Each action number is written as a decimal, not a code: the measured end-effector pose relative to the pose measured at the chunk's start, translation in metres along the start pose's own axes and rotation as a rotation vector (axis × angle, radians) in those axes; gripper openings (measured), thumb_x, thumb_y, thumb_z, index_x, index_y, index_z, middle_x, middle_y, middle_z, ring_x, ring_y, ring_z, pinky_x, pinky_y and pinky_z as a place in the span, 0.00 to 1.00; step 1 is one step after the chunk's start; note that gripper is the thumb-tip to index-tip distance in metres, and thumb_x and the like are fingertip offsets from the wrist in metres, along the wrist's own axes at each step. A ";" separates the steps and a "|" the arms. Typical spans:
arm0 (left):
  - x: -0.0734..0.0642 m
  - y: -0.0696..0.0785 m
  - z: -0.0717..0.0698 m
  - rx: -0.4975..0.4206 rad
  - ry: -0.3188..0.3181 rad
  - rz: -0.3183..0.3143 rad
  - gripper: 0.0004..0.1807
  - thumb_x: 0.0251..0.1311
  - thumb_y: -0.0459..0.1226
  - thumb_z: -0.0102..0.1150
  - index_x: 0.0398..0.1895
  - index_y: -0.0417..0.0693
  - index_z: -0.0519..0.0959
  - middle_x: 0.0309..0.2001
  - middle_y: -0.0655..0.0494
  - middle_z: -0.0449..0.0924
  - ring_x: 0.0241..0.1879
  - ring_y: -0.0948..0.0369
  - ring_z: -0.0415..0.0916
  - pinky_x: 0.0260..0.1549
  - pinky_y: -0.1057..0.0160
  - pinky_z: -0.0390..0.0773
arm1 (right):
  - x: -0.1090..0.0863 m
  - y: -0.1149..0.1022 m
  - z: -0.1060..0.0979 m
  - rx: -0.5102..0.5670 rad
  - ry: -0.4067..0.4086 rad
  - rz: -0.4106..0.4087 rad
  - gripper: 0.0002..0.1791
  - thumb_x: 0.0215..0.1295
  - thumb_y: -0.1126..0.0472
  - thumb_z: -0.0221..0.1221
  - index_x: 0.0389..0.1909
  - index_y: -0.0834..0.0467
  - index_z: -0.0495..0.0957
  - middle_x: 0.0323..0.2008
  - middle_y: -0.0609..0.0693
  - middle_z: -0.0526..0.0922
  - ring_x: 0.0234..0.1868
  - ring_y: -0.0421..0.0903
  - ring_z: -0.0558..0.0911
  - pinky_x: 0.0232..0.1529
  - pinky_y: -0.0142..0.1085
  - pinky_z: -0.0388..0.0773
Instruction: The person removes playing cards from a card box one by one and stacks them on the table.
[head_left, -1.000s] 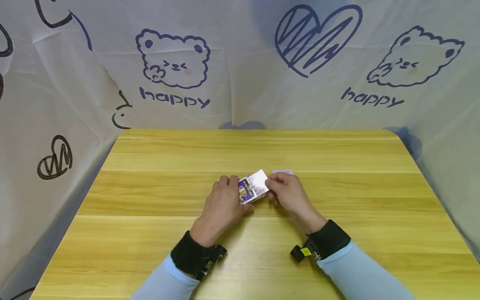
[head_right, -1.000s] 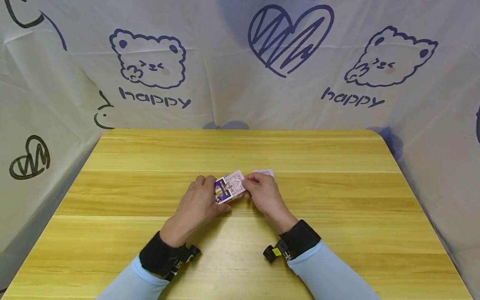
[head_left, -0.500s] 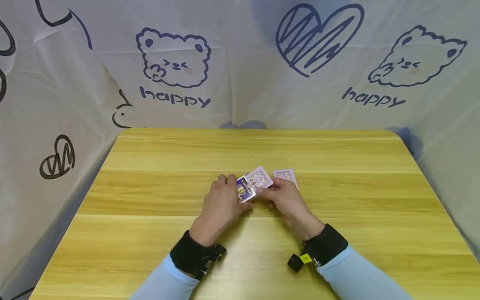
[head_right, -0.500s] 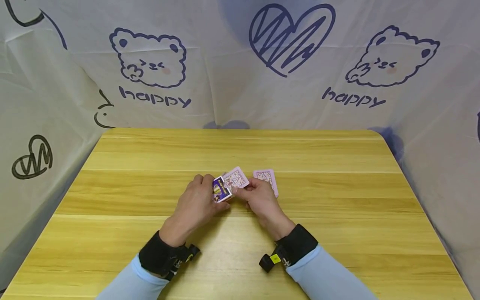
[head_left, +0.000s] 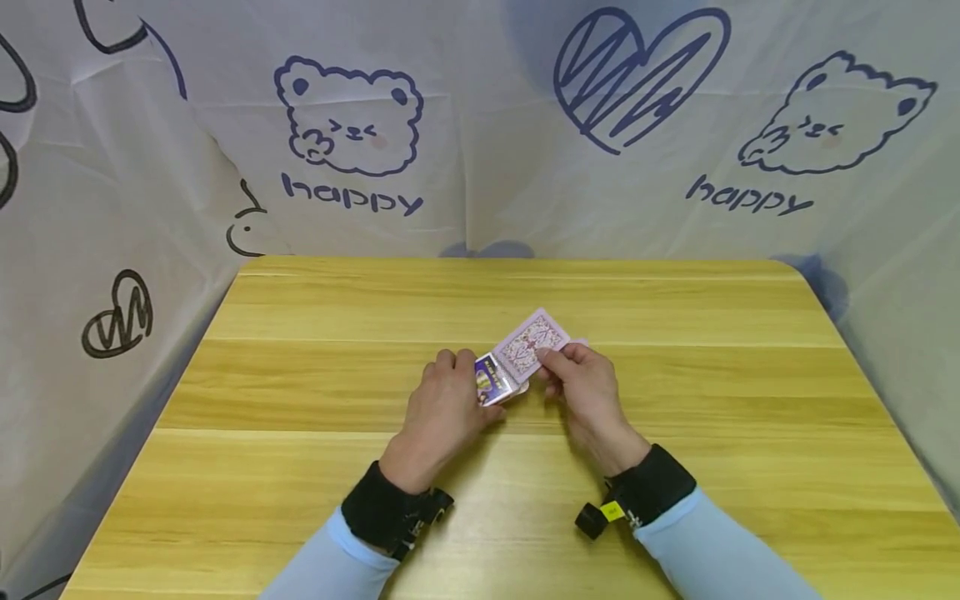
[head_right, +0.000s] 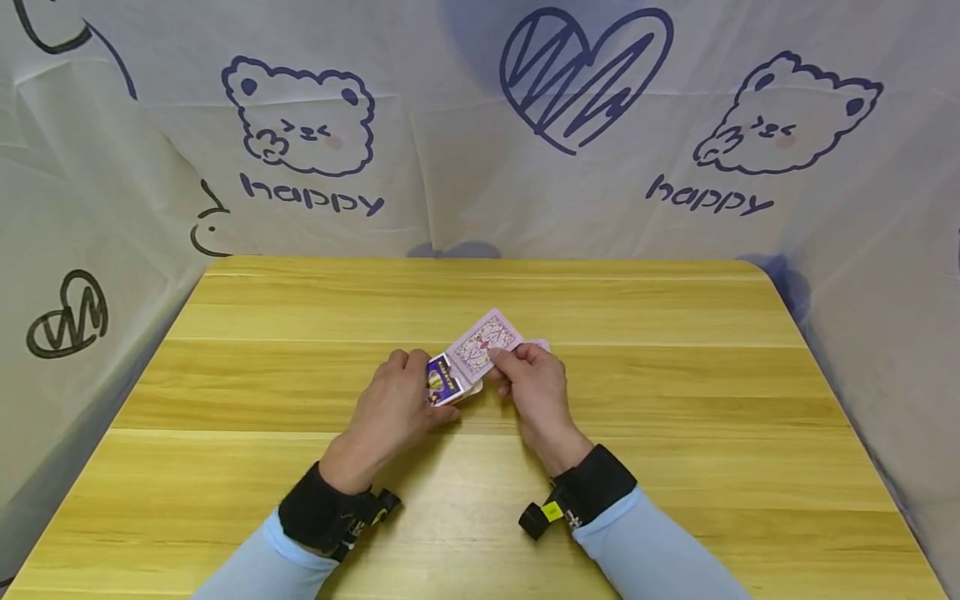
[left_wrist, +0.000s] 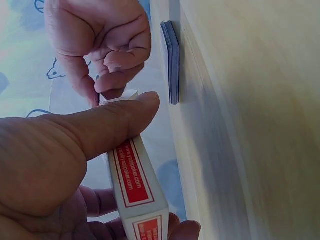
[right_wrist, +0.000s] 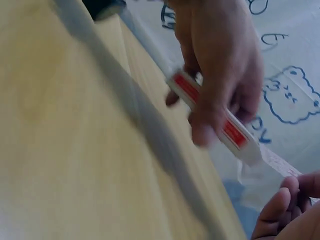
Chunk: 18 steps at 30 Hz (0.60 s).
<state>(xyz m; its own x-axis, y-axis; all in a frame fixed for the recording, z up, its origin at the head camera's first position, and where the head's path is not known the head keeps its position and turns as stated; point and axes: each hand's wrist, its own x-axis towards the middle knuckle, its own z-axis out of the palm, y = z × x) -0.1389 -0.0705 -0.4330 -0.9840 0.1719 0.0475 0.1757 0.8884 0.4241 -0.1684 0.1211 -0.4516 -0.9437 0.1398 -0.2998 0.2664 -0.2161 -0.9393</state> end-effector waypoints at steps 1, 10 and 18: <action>0.000 0.000 0.000 -0.001 -0.002 -0.002 0.43 0.47 0.50 0.86 0.59 0.35 0.75 0.46 0.42 0.75 0.40 0.51 0.73 0.30 0.55 0.82 | 0.003 -0.003 -0.003 -0.008 0.021 -0.019 0.09 0.72 0.64 0.66 0.34 0.61 0.76 0.23 0.47 0.83 0.22 0.39 0.77 0.22 0.30 0.74; 0.001 0.001 -0.001 -0.001 -0.027 -0.022 0.43 0.49 0.51 0.85 0.61 0.36 0.75 0.50 0.40 0.76 0.44 0.49 0.74 0.35 0.52 0.84 | 0.034 -0.030 -0.038 -0.339 0.051 -0.103 0.14 0.73 0.57 0.66 0.48 0.65 0.82 0.28 0.44 0.80 0.30 0.38 0.77 0.29 0.30 0.76; 0.001 0.000 0.000 -0.010 -0.038 -0.016 0.44 0.49 0.50 0.85 0.62 0.35 0.74 0.50 0.40 0.76 0.44 0.49 0.74 0.34 0.53 0.83 | 0.048 -0.046 -0.067 -0.724 -0.105 -0.102 0.18 0.75 0.52 0.64 0.46 0.65 0.84 0.28 0.51 0.81 0.30 0.46 0.76 0.28 0.32 0.72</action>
<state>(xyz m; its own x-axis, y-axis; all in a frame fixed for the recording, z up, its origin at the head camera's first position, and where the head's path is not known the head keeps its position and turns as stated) -0.1399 -0.0701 -0.4330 -0.9847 0.1742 0.0061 0.1596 0.8868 0.4336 -0.2125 0.2024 -0.4339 -0.9747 0.0245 -0.2220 0.2053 0.4897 -0.8474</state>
